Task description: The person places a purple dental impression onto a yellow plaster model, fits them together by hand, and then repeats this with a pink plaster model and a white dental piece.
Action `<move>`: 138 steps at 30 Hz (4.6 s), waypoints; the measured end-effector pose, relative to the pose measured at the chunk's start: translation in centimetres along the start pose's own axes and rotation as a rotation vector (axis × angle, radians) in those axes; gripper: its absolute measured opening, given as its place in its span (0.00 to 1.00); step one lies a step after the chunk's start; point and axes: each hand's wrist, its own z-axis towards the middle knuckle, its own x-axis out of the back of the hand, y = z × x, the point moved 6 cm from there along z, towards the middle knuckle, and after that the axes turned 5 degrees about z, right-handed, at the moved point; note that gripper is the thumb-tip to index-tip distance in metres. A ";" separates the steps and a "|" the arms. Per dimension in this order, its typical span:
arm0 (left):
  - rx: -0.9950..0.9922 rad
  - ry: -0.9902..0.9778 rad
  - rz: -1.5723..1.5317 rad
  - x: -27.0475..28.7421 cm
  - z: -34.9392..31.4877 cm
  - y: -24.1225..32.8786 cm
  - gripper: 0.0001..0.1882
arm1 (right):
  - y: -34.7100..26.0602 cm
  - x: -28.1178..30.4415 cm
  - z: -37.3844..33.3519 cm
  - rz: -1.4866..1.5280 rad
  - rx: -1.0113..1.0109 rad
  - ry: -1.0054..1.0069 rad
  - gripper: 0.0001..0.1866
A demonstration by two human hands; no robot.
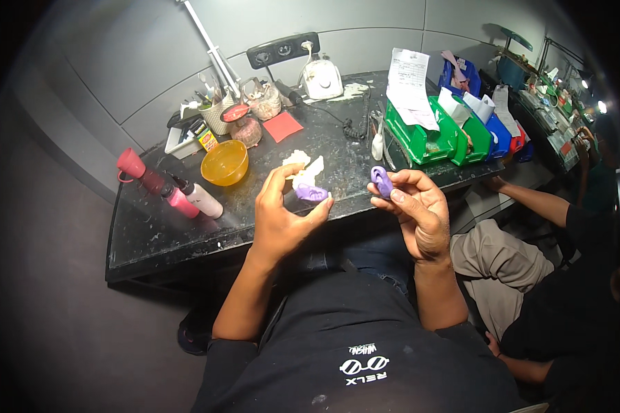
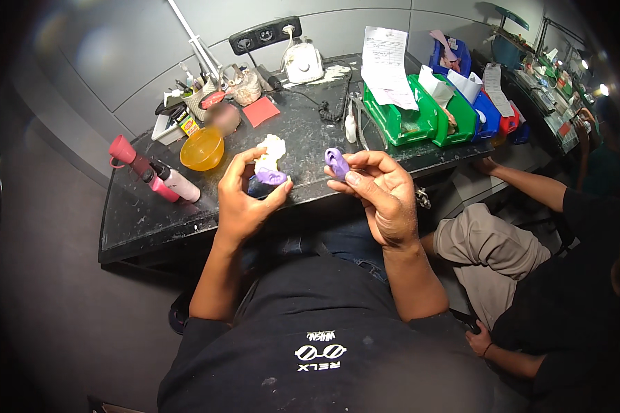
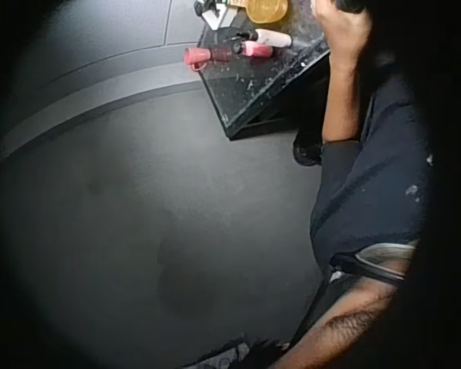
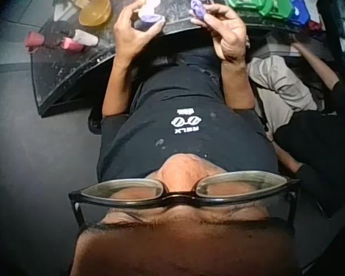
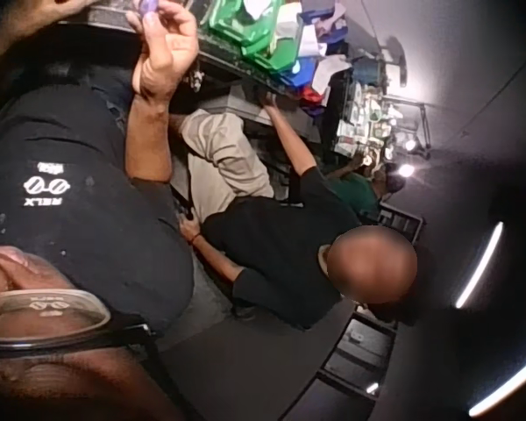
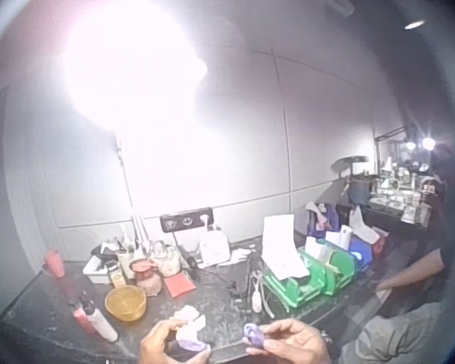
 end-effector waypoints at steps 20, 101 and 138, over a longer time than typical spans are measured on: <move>0.055 -0.298 -0.518 1.4 -4.7 5.3 0.39 | 1.3 -2.1 -0.7 -0.208 -0.146 -0.088 0.12; -0.138 -0.041 -0.442 0.0 -8.8 4.4 0.32 | 0.5 -5.9 -5.0 -0.590 0.142 -0.213 0.23; -0.567 0.064 0.033 2.1 -9.0 6.6 0.20 | -0.4 -7.1 -4.9 -0.874 0.189 -0.497 0.24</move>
